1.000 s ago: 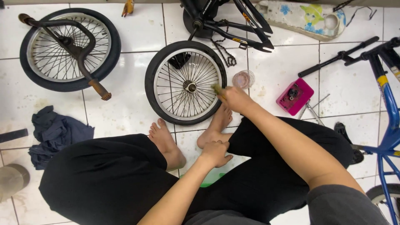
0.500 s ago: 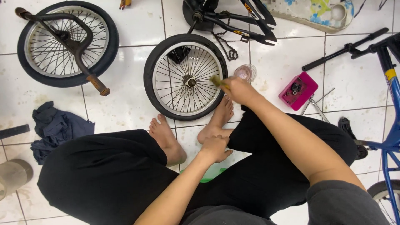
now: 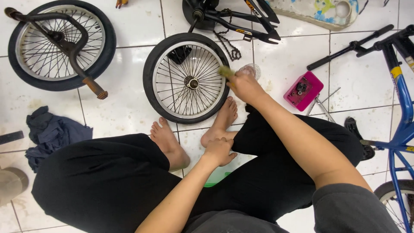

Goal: The person sits on the floor and cleans a bicycle handlebar with a cloth. They then pick up a bicycle wheel and use a brush to scrub the spokes and rim, dipping the brush into a container of liquid periodically.

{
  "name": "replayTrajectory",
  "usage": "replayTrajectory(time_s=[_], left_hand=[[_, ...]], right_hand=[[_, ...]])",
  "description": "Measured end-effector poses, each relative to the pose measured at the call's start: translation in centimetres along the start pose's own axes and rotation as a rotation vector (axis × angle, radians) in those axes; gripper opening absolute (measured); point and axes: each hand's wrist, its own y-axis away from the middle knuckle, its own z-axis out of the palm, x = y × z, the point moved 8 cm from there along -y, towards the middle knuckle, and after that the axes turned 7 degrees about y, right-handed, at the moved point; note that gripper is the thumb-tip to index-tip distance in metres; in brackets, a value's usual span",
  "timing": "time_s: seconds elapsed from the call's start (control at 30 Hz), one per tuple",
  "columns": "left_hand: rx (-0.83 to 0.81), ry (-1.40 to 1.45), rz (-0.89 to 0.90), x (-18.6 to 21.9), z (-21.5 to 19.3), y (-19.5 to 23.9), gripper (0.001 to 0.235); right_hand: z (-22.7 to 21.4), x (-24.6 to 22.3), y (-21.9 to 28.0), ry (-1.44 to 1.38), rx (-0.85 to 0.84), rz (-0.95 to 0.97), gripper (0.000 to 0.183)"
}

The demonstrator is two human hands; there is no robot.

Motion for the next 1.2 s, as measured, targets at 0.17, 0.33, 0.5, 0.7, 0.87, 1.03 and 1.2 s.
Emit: replayTrajectory(time_s=[0.17, 0.33, 0.5, 0.7, 0.87, 1.03, 1.2], left_hand=[[-0.017, 0.001, -0.006, -0.2, 0.0, -0.2, 0.058], [-0.038, 0.005, -0.029, -1.9, 2.4, -1.9, 0.056], [-0.119, -0.113, -0.089, -2.7, 4.3, -2.2, 0.052], [-0.143, -0.136, -0.073, -1.6, 3.6, -1.7, 0.057], [-0.122, -0.133, -0.056, -2.3, 5.2, -3.2, 0.054], [-0.076, -0.172, -0.034, -3.6, 6.4, -5.2, 0.049], [-0.074, -0.172, -0.032, -4.1, 7.7, -7.0, 0.051]], right_hand=[[0.7, -0.3, 1.1, -0.172, -0.217, 0.086, 0.024], [4.4, -0.9, 2.2, -0.191, -0.284, 0.07, 0.023], [2.2, -8.1, 3.0, -0.251, -0.364, -0.1, 0.027], [7.0, -12.2, 4.2, -0.462, -0.328, -0.168, 0.03], [7.7, -14.7, 1.8, -0.613, -0.273, -0.126, 0.027], [4.6, -16.1, -3.5, -0.672, -0.077, -0.012, 0.023], [4.2, -16.1, -6.2, -0.704, 0.133, 0.091, 0.027]])
